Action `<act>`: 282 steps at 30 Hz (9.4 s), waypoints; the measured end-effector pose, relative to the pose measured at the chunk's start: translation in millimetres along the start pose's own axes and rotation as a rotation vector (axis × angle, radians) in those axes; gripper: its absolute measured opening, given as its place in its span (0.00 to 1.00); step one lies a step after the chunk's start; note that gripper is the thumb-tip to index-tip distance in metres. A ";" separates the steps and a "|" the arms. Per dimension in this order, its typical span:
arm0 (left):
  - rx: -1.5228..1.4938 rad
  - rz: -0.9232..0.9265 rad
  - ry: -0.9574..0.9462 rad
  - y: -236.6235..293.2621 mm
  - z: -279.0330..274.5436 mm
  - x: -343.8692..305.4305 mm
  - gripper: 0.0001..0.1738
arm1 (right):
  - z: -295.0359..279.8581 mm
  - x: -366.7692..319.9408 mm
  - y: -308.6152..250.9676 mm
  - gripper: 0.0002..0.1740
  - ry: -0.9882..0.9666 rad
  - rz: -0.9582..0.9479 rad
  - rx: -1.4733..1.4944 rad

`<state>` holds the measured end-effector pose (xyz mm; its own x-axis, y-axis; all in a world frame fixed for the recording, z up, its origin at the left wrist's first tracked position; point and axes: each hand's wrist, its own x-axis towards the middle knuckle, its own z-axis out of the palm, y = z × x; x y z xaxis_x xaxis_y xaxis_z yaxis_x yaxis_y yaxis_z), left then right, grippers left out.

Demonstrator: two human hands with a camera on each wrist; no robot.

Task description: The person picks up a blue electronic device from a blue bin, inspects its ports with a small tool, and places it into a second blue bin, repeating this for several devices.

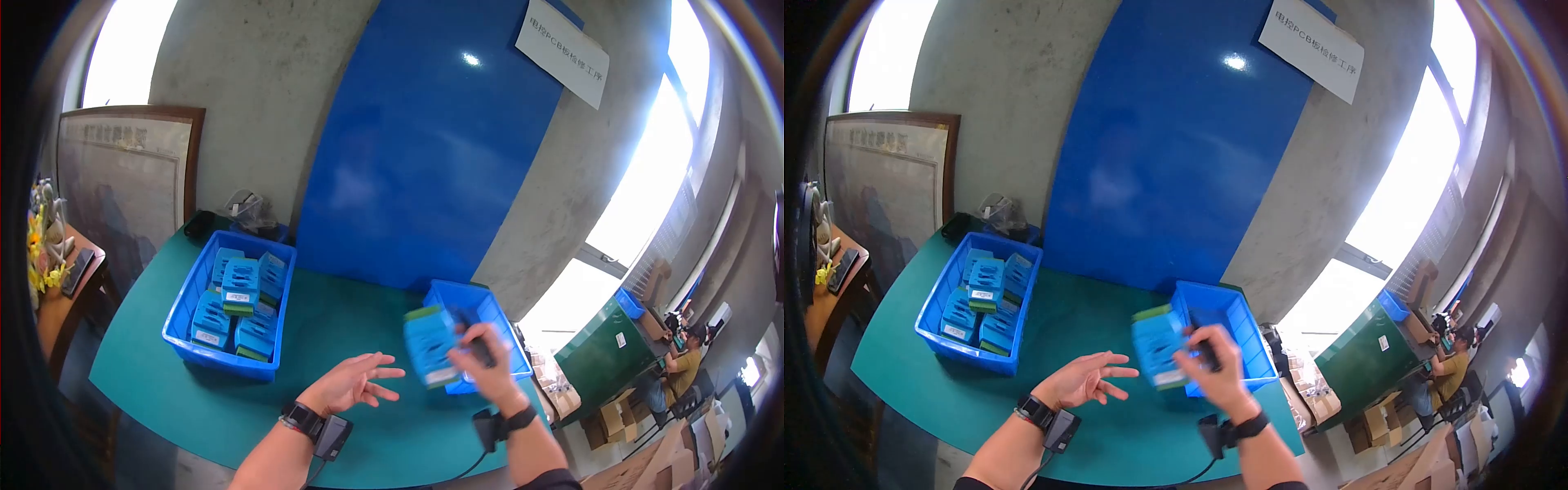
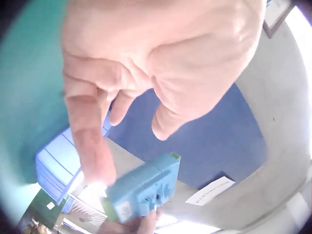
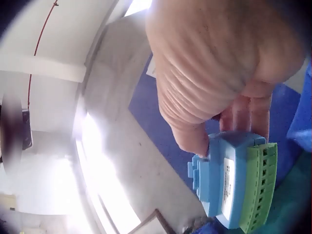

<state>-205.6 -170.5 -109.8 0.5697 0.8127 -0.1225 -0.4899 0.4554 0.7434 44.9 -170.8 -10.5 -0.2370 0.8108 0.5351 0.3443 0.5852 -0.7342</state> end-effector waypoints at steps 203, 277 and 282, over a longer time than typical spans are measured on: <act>-0.288 0.416 0.444 9.6 -16.8 -11.2 0.25 | 114.1 -42.8 23.2 0.06 0.185 0.036 0.444; -0.478 0.285 0.339 2.7 -28.9 -8.6 0.30 | 122.4 -46.5 27.6 0.02 0.313 -0.214 0.118; -0.469 0.281 0.366 3.3 -26.1 -9.3 0.29 | 120.1 -49.4 26.9 0.02 0.265 -0.186 0.119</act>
<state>-229.7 -167.0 -123.4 0.1575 0.9571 -0.2434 -0.8702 0.2510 0.4241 -43.2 -193.8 -106.9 -0.0363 0.6685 0.7428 0.2052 0.7324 -0.6492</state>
